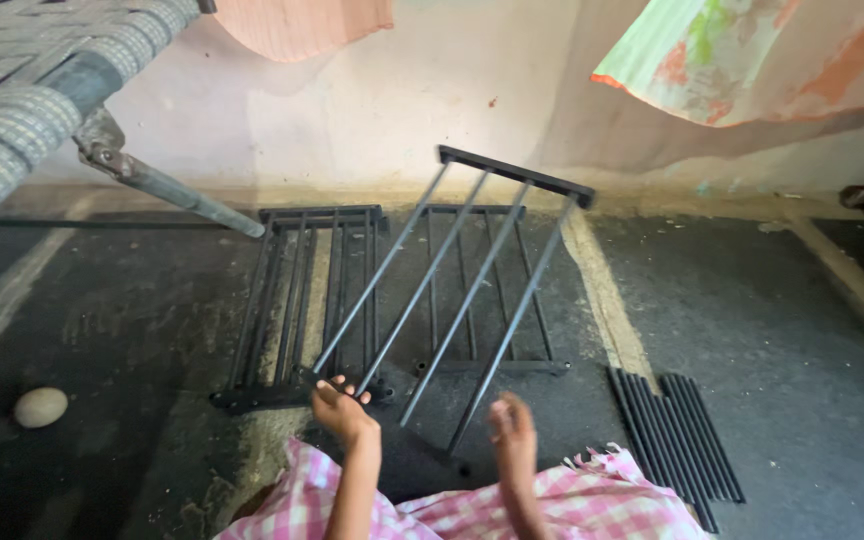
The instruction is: The person assembles a black metal rack by inserting vertical rods into horizontal frames and connecting side panels. The person works on the floor, handling multiple components and aligning them to form a complete structure.
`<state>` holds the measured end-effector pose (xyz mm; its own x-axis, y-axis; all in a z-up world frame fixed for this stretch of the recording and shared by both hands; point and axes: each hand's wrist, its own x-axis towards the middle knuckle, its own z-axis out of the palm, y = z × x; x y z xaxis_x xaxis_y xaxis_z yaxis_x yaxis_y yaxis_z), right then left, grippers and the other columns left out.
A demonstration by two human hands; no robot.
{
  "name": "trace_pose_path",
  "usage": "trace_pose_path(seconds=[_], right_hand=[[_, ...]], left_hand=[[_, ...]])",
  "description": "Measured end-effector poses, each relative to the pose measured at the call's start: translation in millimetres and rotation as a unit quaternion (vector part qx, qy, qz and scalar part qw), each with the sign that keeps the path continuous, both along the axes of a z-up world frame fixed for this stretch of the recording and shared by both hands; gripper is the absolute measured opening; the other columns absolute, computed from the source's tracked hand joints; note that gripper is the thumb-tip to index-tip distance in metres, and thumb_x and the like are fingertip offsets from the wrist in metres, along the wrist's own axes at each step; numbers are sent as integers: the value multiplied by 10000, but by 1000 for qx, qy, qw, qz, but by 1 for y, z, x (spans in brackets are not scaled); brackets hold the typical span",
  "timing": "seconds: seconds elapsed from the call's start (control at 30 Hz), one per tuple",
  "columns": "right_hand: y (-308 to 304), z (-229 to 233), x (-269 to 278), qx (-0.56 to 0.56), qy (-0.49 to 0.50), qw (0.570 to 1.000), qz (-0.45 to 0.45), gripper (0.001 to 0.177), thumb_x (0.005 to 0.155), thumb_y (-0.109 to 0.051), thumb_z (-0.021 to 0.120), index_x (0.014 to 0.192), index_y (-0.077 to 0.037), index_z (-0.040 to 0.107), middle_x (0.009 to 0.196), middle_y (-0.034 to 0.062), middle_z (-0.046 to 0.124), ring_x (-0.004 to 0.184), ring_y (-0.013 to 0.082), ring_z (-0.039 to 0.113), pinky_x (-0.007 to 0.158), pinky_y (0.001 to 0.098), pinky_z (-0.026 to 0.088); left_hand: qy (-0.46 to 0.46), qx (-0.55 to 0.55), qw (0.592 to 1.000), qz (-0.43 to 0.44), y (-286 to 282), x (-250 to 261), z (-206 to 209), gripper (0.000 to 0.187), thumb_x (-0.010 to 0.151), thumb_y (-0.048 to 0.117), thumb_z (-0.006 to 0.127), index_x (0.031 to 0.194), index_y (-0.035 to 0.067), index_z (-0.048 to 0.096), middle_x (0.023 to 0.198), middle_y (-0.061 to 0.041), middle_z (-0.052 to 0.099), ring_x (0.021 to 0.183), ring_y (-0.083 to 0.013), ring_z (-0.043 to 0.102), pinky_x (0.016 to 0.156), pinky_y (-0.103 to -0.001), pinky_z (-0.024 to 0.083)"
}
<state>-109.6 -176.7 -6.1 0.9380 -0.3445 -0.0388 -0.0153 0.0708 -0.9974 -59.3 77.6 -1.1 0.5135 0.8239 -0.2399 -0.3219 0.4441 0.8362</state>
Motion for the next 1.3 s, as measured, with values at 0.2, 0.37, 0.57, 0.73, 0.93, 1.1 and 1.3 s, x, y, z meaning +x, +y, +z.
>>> trace_pose_path(seconds=[0.2,0.37,0.57,0.73,0.93,1.1,1.3], right_hand=[[-92,21,38,356,-106,928,42,587,977,-401,543,1447,-76,411,1358,153,591,1132,337,647,928,531,526],[-170,-11,4,-134,-53,911,-387,673,948,-147,813,1443,47,401,1343,303,498,1178,472,544,985,566,455],[-226,-42,-22,-315,-15,848,-427,603,941,-162,847,1385,34,489,1372,249,506,1236,417,554,1144,517,449],[-221,-35,-17,-383,88,832,-392,708,841,-211,874,1420,10,532,1441,291,433,1176,460,544,1037,529,469],[-179,38,-24,-589,82,712,-374,700,870,-292,854,1379,59,525,1439,269,468,1360,444,492,1171,526,404],[-153,112,54,-542,-148,800,-211,420,997,-184,719,1359,7,627,1322,191,660,1311,353,575,1142,488,430],[-121,18,270,-471,81,866,145,439,909,-342,736,1161,10,663,1035,207,675,935,364,654,781,488,528]], left_hand=[[-1,21,980,-198,5,9,-39,276,1085,304,451,947,84,542,881,-43,570,645,-113,494,423,-280,387],[13,54,934,-352,-8,24,-62,266,1066,332,500,928,107,536,849,-15,539,627,-100,484,427,-262,368],[45,73,906,-414,2,43,-83,260,1046,347,518,934,116,560,836,-11,536,604,-92,494,422,-264,385],[67,63,891,-444,6,61,-79,281,1042,373,527,928,117,547,833,-11,536,614,-87,493,430,-255,375],[29,56,893,-445,6,43,-58,265,1033,380,536,951,128,551,833,-2,533,624,-79,490,434,-246,373],[48,50,884,-462,2,42,-46,241,1025,382,541,977,147,558,828,3,534,619,-76,483,432,-238,376],[29,29,870,-491,-18,34,-42,237,1017,390,568,1009,153,576,796,22,514,604,-59,483,425,-229,367]])
